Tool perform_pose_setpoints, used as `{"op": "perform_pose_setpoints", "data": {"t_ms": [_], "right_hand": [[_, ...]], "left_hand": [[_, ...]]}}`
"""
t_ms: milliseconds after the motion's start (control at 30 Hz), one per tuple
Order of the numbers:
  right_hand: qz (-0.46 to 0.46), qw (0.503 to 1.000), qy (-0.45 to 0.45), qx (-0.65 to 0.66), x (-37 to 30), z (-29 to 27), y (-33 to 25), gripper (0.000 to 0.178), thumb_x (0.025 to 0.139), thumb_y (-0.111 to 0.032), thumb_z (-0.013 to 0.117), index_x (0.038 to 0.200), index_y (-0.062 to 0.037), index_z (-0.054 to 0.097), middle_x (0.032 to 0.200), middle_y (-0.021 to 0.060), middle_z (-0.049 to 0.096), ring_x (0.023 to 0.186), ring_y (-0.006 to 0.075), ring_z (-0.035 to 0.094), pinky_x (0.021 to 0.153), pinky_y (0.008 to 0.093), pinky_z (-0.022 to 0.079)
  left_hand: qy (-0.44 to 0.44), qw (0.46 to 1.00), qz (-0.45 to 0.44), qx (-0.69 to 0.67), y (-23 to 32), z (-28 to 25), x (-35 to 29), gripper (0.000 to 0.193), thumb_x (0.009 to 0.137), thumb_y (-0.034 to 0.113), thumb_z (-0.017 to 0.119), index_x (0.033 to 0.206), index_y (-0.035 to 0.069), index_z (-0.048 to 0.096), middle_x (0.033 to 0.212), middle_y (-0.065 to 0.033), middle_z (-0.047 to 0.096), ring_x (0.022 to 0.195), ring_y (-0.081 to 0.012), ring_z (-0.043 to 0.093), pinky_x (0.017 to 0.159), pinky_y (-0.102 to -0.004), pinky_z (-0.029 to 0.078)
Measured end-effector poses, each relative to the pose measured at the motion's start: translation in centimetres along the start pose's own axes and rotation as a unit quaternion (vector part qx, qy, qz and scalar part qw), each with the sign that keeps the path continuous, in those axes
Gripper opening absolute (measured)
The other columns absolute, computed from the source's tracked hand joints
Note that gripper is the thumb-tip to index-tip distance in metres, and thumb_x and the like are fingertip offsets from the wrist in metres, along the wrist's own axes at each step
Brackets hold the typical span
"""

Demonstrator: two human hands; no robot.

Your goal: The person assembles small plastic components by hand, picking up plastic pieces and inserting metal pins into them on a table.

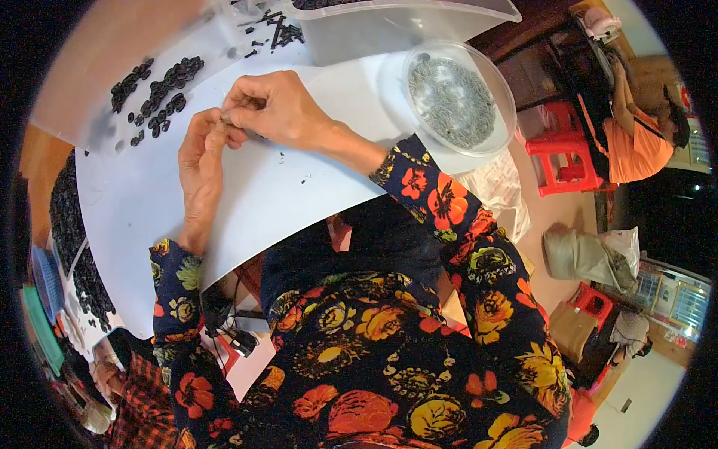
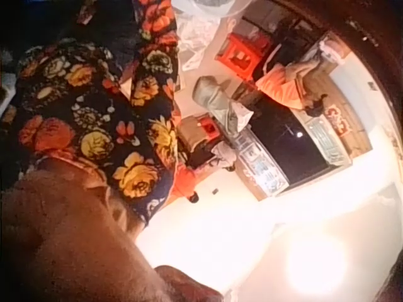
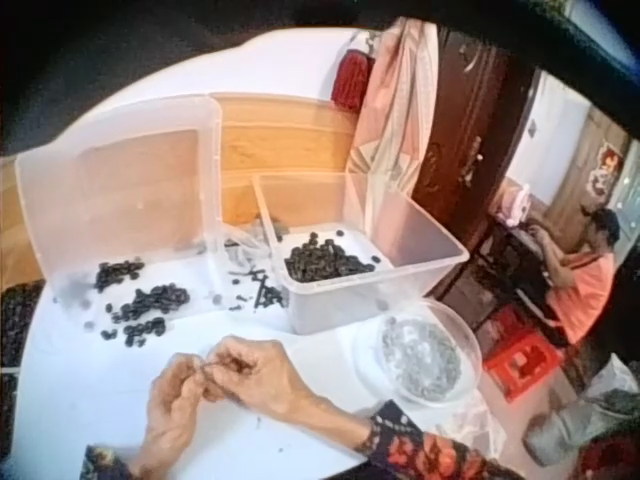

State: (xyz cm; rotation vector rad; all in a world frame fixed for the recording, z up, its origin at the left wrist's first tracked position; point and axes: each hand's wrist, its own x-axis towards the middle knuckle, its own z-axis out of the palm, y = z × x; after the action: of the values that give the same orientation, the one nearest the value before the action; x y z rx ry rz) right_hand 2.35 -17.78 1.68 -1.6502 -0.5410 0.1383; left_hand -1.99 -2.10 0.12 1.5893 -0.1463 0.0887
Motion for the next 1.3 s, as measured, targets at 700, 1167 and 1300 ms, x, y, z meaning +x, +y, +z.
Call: {"op": "perform_pose_setpoints", "data": {"t_ms": [700, 1167, 1300], "right_hand": [[-0.234, 0.834, -0.228, -0.445, 3.0, -1.4, -0.8, 0.006, 0.077, -0.006, 0.061, 0.081, -0.0032, 0.065, 0.078, 0.0084, 0.059, 0.075, 0.0283, 0.059, 0.069, 0.0367, 0.049], [-0.214, 0.771, -0.258, -0.541, 3.6, 0.8, -2.0, 0.006, 0.072, -0.001, 0.056, 0.069, 0.0030, 0.060, 0.068, 0.0165, 0.058, 0.067, 0.0330, 0.061, 0.064, 0.0405, 0.050], [-0.097, 0.862, -0.232, -0.441, 4.3, -0.2, -1.9, 0.012, 0.077, -0.005, 0.054, 0.078, 0.0034, 0.063, 0.069, 0.0171, 0.061, 0.065, 0.0299, 0.060, 0.063, 0.0378, 0.048]], "left_hand": [[0.053, 0.977, 0.020, -0.208, -0.7, -4.6, 2.8, 0.013, 0.089, 0.009, 0.049, 0.097, 0.000, 0.055, 0.080, -0.0115, 0.063, 0.076, -0.0168, 0.055, 0.073, -0.0293, 0.043], [0.019, 0.983, 0.033, -0.182, -0.9, -4.6, 2.9, 0.014, 0.090, 0.010, 0.047, 0.095, -0.002, 0.053, 0.082, -0.0093, 0.060, 0.077, -0.0152, 0.052, 0.074, -0.0278, 0.042], [0.030, 0.983, 0.044, -0.173, -0.6, -4.3, 2.6, 0.014, 0.090, 0.011, 0.047, 0.094, -0.002, 0.053, 0.082, -0.0084, 0.059, 0.077, -0.0146, 0.052, 0.074, -0.0277, 0.042]]}}
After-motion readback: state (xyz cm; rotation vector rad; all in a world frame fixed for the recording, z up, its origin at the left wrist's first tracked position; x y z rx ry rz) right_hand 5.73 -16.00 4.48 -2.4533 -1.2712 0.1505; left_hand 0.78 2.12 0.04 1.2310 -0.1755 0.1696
